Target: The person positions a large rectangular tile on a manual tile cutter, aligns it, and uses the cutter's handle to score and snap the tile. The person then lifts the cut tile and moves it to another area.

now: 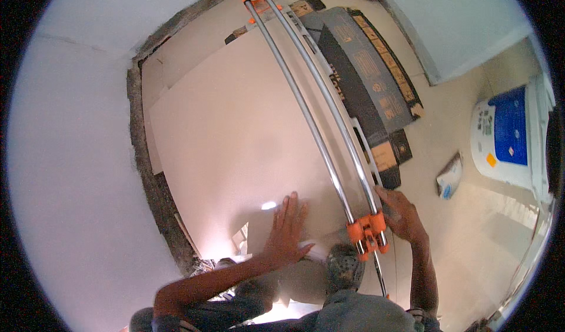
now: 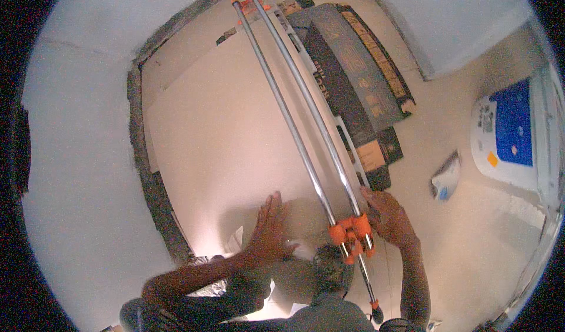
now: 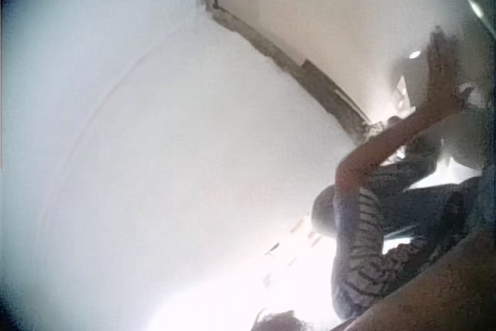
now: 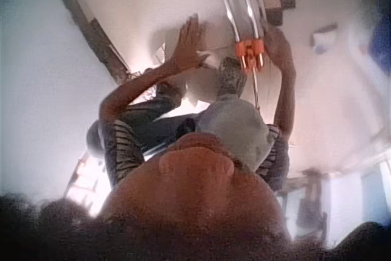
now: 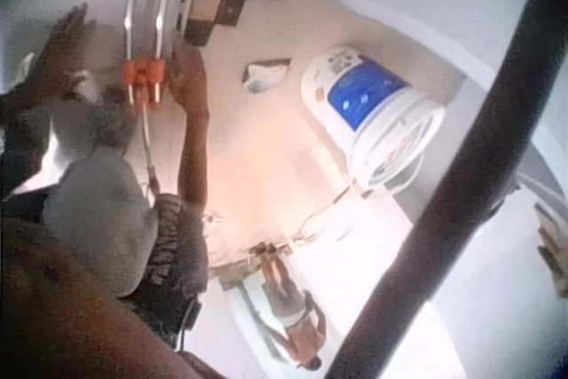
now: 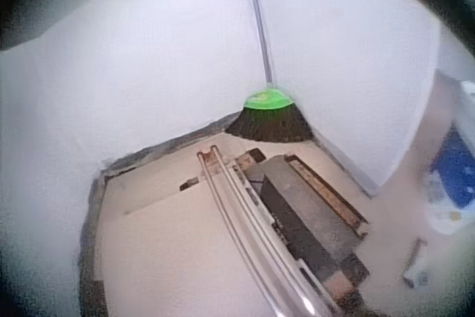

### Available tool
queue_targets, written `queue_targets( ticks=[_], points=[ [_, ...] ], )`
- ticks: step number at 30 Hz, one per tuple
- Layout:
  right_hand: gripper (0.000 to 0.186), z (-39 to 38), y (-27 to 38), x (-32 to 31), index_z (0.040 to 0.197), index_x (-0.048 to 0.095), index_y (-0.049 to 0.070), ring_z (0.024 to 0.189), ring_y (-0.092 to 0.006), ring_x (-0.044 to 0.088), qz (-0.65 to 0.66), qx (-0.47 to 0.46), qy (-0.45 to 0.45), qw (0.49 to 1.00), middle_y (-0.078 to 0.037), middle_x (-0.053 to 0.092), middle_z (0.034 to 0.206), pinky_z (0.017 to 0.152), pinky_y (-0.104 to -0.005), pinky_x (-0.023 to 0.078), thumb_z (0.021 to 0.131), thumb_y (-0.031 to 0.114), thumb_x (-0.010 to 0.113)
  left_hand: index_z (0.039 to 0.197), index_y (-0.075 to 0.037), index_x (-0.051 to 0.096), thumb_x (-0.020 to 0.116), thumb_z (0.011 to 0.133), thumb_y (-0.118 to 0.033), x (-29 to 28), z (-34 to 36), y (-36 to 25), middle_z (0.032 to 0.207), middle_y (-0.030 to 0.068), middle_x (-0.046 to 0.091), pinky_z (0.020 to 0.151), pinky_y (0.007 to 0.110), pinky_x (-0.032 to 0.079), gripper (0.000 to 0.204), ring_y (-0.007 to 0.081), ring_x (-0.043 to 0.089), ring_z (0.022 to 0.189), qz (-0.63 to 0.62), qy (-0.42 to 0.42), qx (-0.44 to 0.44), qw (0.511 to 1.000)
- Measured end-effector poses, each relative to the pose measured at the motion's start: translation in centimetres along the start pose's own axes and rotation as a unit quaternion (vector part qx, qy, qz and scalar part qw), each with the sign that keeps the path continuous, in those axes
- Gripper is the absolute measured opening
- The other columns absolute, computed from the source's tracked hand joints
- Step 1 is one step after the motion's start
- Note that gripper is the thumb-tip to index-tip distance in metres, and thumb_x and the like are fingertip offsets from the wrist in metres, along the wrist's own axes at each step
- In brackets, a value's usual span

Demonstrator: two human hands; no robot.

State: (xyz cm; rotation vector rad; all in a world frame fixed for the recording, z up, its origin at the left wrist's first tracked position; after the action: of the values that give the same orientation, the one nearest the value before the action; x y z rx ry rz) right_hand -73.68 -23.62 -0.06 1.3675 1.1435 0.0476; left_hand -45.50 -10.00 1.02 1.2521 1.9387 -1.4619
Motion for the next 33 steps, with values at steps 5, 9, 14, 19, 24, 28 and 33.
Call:
queue_targets(
  ticks=[5, 9, 14, 19, 24, 28, 33],
  points=[
    [0.058, 0.6, -0.8, -0.2, 0.138, 0.053, 0.012, 0.122, -0.0314, 0.055, -0.035, 0.022, 0.031, 0.999, -0.008, 0.058, 0.137, 0.107, -0.0429, 0.042, 0.084, 0.018, 0.072, 0.153, -0.01, 0.03, 0.07, 0.085, -0.041, 2.1, 2.4, -0.7, 0.16, 0.0298, 0.009, 0.113, 0.067, 0.019, 0.085, 0.0472, 0.014, 0.147, 0.066, 0.033, -0.028, 0.997],
    [0.055, 1.2, -1.0, 0.0, 0.134, 0.055, 0.012, 0.121, -0.0339, 0.055, -0.019, 0.039, 0.041, 0.998, -0.007, 0.059, 0.136, 0.103, -0.0438, 0.045, 0.082, 0.019, 0.073, 0.153, -0.012, 0.034, 0.069, 0.085, -0.042, 2.7, 2.4, -0.4, 0.159, 0.0282, 0.015, 0.111, 0.07, 0.018, 0.082, 0.0438, 0.016, 0.148, 0.039, 0.014, -0.002, 0.999],
    [0.056, 0.7, -1.0, 0.0, 0.134, 0.055, 0.011, 0.122, -0.0338, 0.054, -0.034, -0.009, 0.038, 0.999, -0.007, 0.057, 0.138, 0.104, -0.0446, 0.045, 0.082, 0.017, 0.073, 0.152, -0.013, 0.036, 0.068, 0.085, -0.044, 3.4, 1.8, 0.2, 0.159, 0.0274, 0.019, 0.109, 0.072, 0.017, 0.08, 0.042, 0.017, 0.149, 0.033, -0.013, 0.054, 0.998],
    [0.057, 0.5, -1.6, 0.2, 0.136, 0.055, 0.015, 0.124, -0.0327, 0.053, -0.059, 0.03, 0.09, 0.994, -0.007, 0.057, 0.139, 0.107, -0.0434, 0.042, 0.082, 0.018, 0.073, 0.151, -0.012, 0.038, 0.068, 0.085, -0.042, 3.7, 1.5, 1.8, 0.158, 0.0237, 0.025, 0.111, 0.069, 0.018, 0.078, 0.0381, 0.021, 0.149, 0.023, 0.012, 0.109, 0.994],
    [0.042, 6.9, 1.3, -5.2, 0.129, 0.062, 0.02, 0.12, -0.028, 0.058, -0.094, 0.031, 0.057, 0.993, -0.007, 0.066, 0.127, 0.104, -0.046, 0.045, 0.088, 0.024, 0.071, 0.145, 0.0, 0.044, 0.066, 0.091, -0.015, -6.1, -0.1, 14.3, 0.149, 0.0202, 0.045, 0.116, 0.045, 0.032, 0.06, 0.0326, 0.046, 0.136, -0.249, -0.386, -0.136, 0.878],
    [0.033, 17.9, 2.2, -4.1, 0.121, 0.063, 0.005, 0.115, -0.0332, 0.061, 0.12, 0.013, -0.164, 0.979, -0.017, 0.065, 0.123, 0.105, -0.0427, 0.044, 0.091, 0.018, 0.067, 0.14, 0.007, 0.044, 0.065, 0.095, -0.037, -15.7, -5.4, 29.0, 0.142, 0.027, 0.048, 0.112, 0.047, 0.035, 0.066, 0.0386, 0.046, 0.133, 0.098, -0.509, -0.347, 0.782],
    [0.03, 30.5, 3.8, -2.9, 0.119, 0.062, 0.001, 0.117, -0.034, 0.058, 0.088, -0.147, -0.33, 0.928, -0.018, 0.063, 0.122, 0.104, -0.0408, 0.043, 0.092, 0.014, 0.066, 0.143, 0.011, 0.038, 0.068, 0.088, -0.053, -15.7, -9.5, 39.3, 0.143, 0.0297, 0.044, 0.111, 0.046, 0.036, 0.09, 0.039, 0.044, 0.134, -0.043, -0.433, -0.464, 0.771]
  ],
)
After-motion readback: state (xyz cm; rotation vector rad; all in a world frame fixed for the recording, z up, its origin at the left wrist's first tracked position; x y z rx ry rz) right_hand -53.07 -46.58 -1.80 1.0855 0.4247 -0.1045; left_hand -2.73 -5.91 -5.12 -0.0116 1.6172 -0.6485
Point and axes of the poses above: each hand's wrist, its own z-axis towards the middle knuckle, its own x-axis out of the palm, y = z × x, the point moved 4 cm from there along z, towards the middle knuckle
